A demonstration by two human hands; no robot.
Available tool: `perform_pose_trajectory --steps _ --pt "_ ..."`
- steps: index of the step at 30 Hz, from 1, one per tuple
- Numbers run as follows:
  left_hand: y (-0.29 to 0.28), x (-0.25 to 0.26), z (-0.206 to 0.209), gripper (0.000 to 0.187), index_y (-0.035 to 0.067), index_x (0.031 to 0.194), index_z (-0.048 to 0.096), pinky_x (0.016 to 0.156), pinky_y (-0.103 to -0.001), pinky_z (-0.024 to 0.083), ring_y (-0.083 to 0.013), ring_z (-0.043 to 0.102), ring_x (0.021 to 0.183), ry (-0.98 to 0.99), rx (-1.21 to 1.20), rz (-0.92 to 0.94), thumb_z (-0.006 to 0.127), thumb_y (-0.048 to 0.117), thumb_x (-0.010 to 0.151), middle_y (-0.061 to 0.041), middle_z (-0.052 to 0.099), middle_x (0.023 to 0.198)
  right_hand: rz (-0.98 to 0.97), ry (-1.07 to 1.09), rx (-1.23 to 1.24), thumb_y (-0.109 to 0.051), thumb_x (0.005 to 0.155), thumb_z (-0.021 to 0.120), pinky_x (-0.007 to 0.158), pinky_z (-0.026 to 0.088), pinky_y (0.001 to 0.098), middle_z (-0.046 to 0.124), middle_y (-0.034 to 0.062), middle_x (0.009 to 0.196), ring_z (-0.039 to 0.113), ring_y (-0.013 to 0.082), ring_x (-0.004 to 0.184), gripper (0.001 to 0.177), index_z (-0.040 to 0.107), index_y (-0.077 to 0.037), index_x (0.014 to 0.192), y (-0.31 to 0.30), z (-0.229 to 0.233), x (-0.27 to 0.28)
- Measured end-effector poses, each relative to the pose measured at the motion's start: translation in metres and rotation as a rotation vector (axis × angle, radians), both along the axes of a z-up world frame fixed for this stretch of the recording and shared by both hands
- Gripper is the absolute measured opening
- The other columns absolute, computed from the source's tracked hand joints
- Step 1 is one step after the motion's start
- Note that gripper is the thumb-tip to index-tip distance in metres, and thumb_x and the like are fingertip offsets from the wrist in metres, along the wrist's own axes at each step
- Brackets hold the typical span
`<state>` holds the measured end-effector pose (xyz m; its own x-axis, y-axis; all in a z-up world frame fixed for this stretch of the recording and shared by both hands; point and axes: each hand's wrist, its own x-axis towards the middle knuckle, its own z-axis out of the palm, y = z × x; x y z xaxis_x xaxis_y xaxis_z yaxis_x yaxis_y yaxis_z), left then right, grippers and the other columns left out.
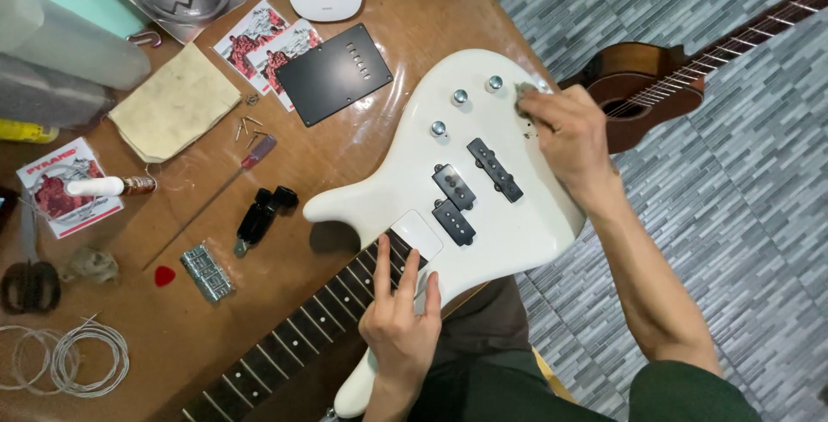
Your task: The person cleans the body of a white electric guitar using a cloth, focusing on the area around the pickups and knobs. They then place a metal bridge component onto the guitar body and thread a guitar string through it.
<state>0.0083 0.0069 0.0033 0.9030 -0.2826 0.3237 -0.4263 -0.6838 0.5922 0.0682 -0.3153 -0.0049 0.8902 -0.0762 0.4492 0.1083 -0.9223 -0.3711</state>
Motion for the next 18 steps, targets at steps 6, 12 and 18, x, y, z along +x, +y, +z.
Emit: perform_pose_trajectory --steps 6,12,18 --pt "0.002 0.0 0.001 0.028 0.008 0.112 0.077 0.044 -0.023 0.047 -0.0111 0.056 0.046 0.008 0.029 -0.034 0.084 0.019 0.088 -0.023 0.054 0.149 -0.056 0.009 -0.074 0.01 0.096 0.076 0.072 0.05 0.0362 0.074 0.0115 0.101 0.058 0.0257 0.082 0.015 0.083 0.0 0.105 -0.011 -0.008 -0.001" --pt "0.0 0.002 0.001 0.025 0.012 0.113 0.078 0.042 -0.024 0.043 -0.0108 0.051 0.044 -0.023 0.071 -0.02 0.081 0.022 0.091 -0.021 0.055 0.149 -0.063 0.137 -0.118 0.005 0.098 0.068 0.065 0.045 0.0396 0.059 0.0091 0.09 0.054 0.0262 0.082 0.023 0.081 -0.003 0.114 -0.016 -0.018 0.003" --pt "-0.001 0.002 0.002 0.026 0.011 0.113 0.077 0.043 -0.024 0.047 -0.0114 0.053 0.044 -0.031 0.072 -0.023 0.083 0.021 0.089 -0.022 0.054 0.149 -0.106 0.128 -0.114 0.003 0.099 0.07 0.069 0.044 0.0376 0.062 0.0105 0.086 0.053 0.0249 0.08 0.015 0.08 0.003 0.11 -0.004 -0.008 0.01"
